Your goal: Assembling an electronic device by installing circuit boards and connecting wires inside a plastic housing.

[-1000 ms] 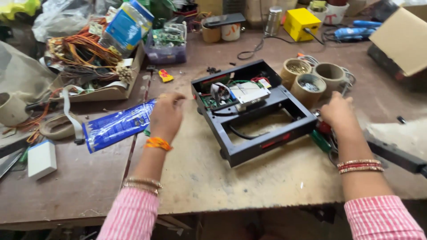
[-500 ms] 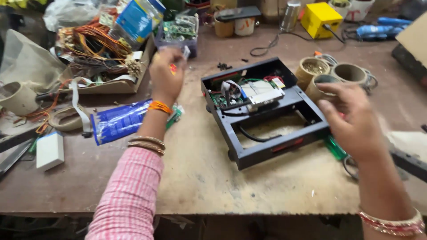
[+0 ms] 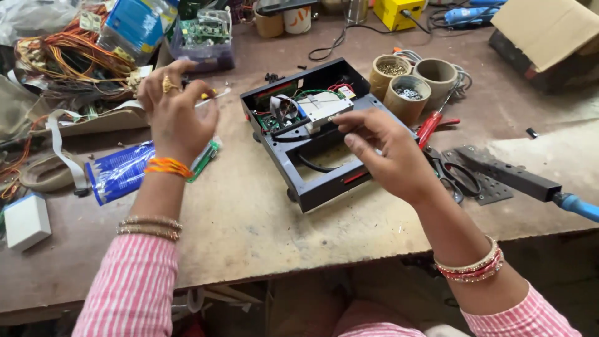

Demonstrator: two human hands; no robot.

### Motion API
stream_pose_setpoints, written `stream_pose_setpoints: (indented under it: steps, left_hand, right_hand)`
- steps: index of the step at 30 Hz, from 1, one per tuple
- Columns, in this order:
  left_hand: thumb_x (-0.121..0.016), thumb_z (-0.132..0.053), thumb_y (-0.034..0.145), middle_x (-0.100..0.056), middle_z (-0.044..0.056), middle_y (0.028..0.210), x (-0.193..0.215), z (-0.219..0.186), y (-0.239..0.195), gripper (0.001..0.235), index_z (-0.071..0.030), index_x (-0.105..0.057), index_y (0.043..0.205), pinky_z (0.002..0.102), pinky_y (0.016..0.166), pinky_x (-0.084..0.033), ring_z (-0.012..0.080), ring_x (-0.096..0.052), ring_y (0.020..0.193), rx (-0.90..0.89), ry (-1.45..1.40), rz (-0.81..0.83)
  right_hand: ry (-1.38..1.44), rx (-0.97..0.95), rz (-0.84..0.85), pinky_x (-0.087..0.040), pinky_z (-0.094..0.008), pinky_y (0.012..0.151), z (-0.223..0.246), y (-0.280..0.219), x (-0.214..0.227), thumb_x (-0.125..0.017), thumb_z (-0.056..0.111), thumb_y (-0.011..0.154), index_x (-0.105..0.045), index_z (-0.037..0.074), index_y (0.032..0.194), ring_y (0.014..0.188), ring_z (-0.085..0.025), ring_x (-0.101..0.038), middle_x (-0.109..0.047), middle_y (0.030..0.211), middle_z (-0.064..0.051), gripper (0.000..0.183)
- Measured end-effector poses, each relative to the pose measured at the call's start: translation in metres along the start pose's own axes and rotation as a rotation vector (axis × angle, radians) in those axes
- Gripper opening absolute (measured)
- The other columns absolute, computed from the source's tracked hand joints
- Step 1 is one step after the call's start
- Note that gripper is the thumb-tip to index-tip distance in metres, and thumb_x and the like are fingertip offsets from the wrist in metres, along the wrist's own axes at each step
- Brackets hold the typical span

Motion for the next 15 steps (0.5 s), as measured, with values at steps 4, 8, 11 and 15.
stream_pose_setpoints:
  steps: [4,8,11,15]
  left_hand:
    - [-0.073,-0.01,0.092,-0.071,0.011,0.097,0.028,-0.099,0.008,0.013,-0.01,-0.071,0.104,0.044,0.087,-0.047,0.0314,-0.068,0.085,-0.101,-0.38,0.062]
    - [-0.072,-0.02,0.097,-0.072,0.011,0.087,0.07,-0.179,0.001,0.012,-0.008,-0.07,0.101,0.039,0.065,-0.054,0.0293,-0.07,0.074,0.121,-0.819,0.167]
    - [-0.073,-0.022,0.095,-0.072,0.01,0.085,0.068,-0.19,-0.014,0.014,-0.009,-0.073,0.099,0.037,0.064,-0.055,0.0272,-0.072,0.072,0.324,-0.951,0.27]
    - [-0.075,-0.021,0.09,-0.072,0.01,0.08,0.055,-0.192,-0.036,0.01,-0.012,-0.076,0.091,0.04,0.06,-0.052,0.0294,-0.07,0.069,0.338,-0.82,0.312]
  right_hand:
    - [0.201,0.007,-0.04,-0.051,-0.023,0.095,0.02,-0.005,0.0,-0.064,0.006,0.101,-0.062,0.002,0.134,0.108,-0.008,-0.06,-0.061,0.119,-0.003,0.033]
    - [0.327,0.01,-0.12,-0.055,-0.023,0.082,0.008,-0.03,0.003,-0.072,0.003,0.098,-0.067,-0.003,0.117,0.094,-0.009,-0.065,-0.067,0.107,-0.005,0.02]
    - [0.391,0.026,-0.204,-0.058,-0.024,0.077,0.0,-0.049,0.012,-0.073,0.002,0.097,-0.068,-0.003,0.107,0.086,-0.01,-0.068,-0.069,0.101,-0.005,0.012]
    - [0.138,0.025,-0.255,-0.056,-0.025,0.076,-0.009,-0.066,0.029,-0.074,0.001,0.095,-0.07,-0.002,0.1,0.082,-0.012,-0.067,-0.071,0.093,-0.005,0.008]
Point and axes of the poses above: each hand's wrist, its own y-axis towards the middle knuckle, its own x-axis out of the back of the hand, z = x × y, the point moved 1 cm from there along y, towards the middle knuckle
